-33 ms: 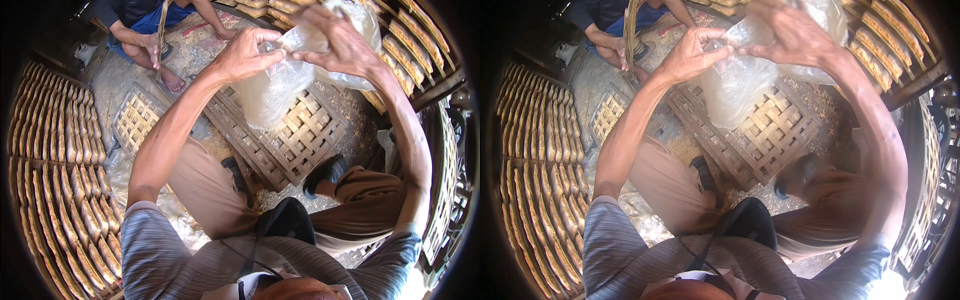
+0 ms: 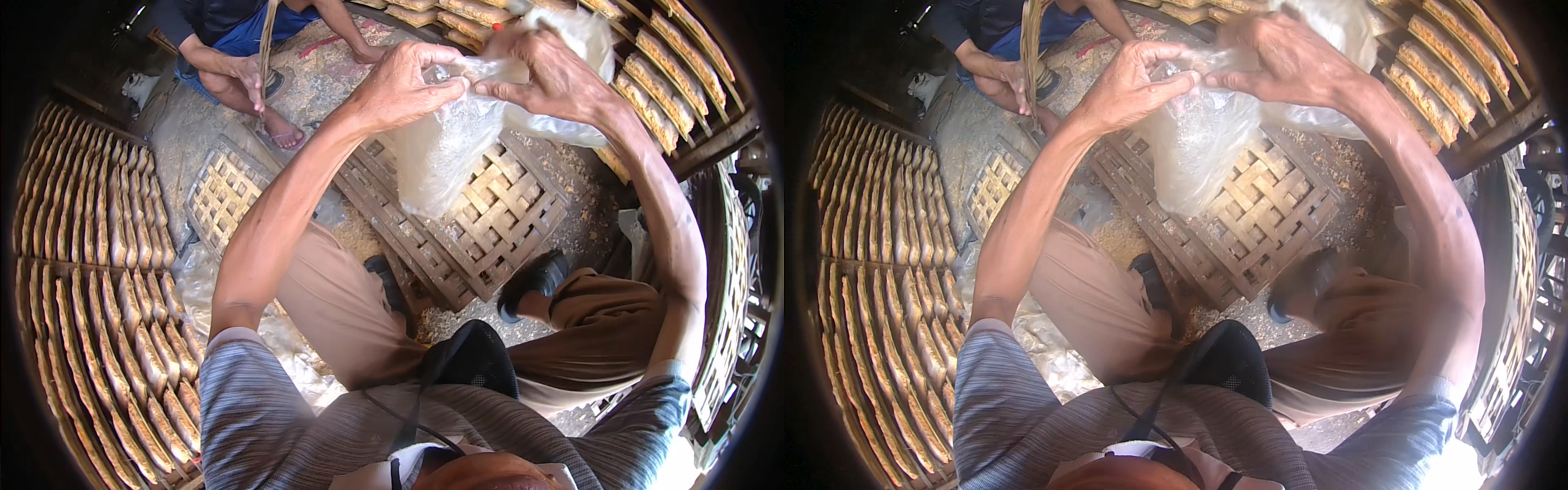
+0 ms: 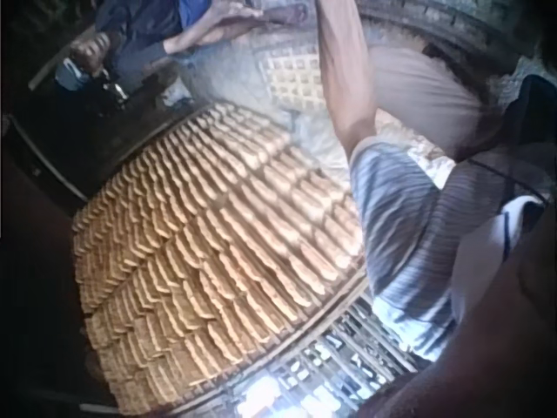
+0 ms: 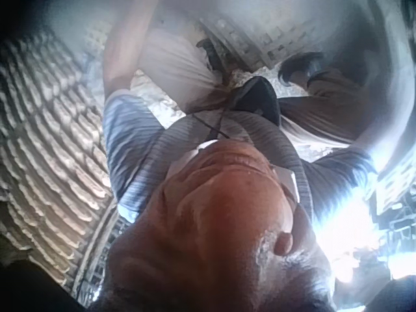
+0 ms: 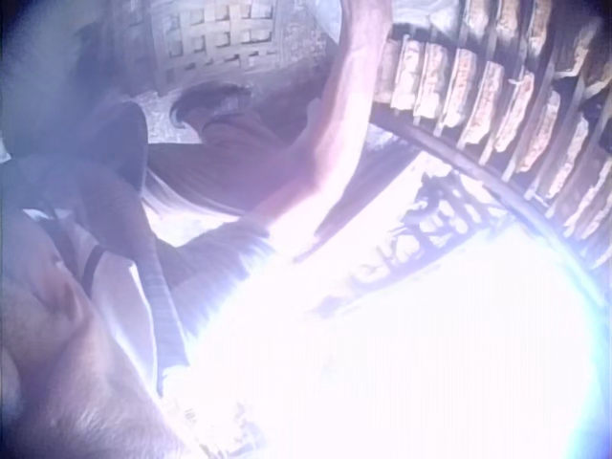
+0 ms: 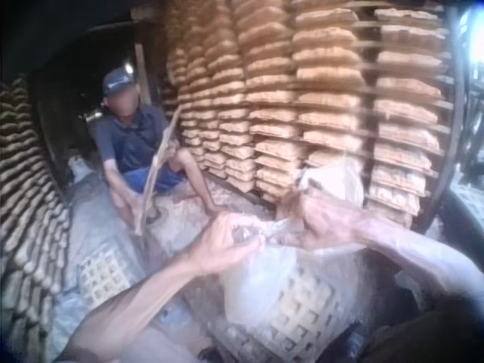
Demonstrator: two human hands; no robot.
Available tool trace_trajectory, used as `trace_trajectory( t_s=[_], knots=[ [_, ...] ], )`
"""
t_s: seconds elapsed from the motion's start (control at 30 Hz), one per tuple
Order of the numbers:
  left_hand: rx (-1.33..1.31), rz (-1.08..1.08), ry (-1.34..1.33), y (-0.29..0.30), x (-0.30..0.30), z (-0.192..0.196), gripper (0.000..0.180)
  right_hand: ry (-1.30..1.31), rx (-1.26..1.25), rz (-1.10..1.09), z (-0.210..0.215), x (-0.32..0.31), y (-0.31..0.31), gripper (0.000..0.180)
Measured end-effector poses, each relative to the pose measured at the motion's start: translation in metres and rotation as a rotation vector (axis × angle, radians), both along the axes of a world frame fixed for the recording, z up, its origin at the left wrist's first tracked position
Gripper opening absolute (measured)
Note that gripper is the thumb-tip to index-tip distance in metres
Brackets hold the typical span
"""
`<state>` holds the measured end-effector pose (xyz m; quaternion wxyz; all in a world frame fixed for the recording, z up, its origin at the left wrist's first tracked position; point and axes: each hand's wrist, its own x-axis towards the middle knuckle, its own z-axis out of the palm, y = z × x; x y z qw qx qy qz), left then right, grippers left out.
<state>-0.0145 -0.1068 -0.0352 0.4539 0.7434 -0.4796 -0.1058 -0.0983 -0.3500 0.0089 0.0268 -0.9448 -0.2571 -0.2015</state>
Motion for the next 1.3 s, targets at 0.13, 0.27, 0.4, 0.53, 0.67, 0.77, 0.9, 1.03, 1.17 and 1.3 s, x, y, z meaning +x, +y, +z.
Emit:
trace_trajectory(
  t_s=[0.13, 0.27, 0.4, 0.53, 0.67, 0.77, 0.9, 1.03, 1.17, 1.3],
  knots=[
    [0.229, 0.090, -0.089, 0.006, 0.012, 0.009, 0.030, 0.380, 0.332, -0.093, -0.015, 0.003, -0.028, 0.046],
    [0.181, 0.127, -0.005, 0.014, 0.036, -0.010, 0.031, 0.403, 0.350, -0.120, -0.006, 0.005, -0.030, 0.042],
    [0.058, 0.085, 0.062, 0.000, 0.013, -0.018, 0.036, 0.450, 0.441, -0.023, -0.018, 0.003, -0.004, 0.043],
    [0.008, 0.102, -0.108, 0.000, 0.026, -0.022, 0.034, 0.535, 0.348, -0.114, -0.005, 0.008, -0.028, 0.043],
    [0.118, 0.200, -0.086, 0.011, 0.028, -0.004, 0.027, 0.524, 0.404, -0.074, -0.004, 0.007, -0.056, 0.044],
    [-0.020, 0.121, -0.111, 0.007, 0.028, -0.008, 0.025, 0.249, 0.428, -0.026, -0.041, 0.011, -0.034, 0.045],
    [-0.035, 0.046, -0.185, 0.012, 0.020, -0.005, 0.022, 0.554, 0.406, -0.074, -0.021, 0.010, 0.001, 0.045],
    [0.195, 0.162, -0.314, 0.016, 0.036, 0.005, 0.021, 0.655, 0.344, -0.105, -0.026, 0.016, -0.069, 0.032],
    [0.058, 0.107, -0.220, 0.027, 0.043, -0.003, 0.023, 0.615, 0.234, -0.073, -0.027, 0.018, -0.057, 0.038],
    [0.036, 0.062, -0.014, 0.013, 0.019, 0.005, 0.027, 0.371, 0.374, -0.070, -0.040, 0.006, 0.009, 0.051]
  ],
)
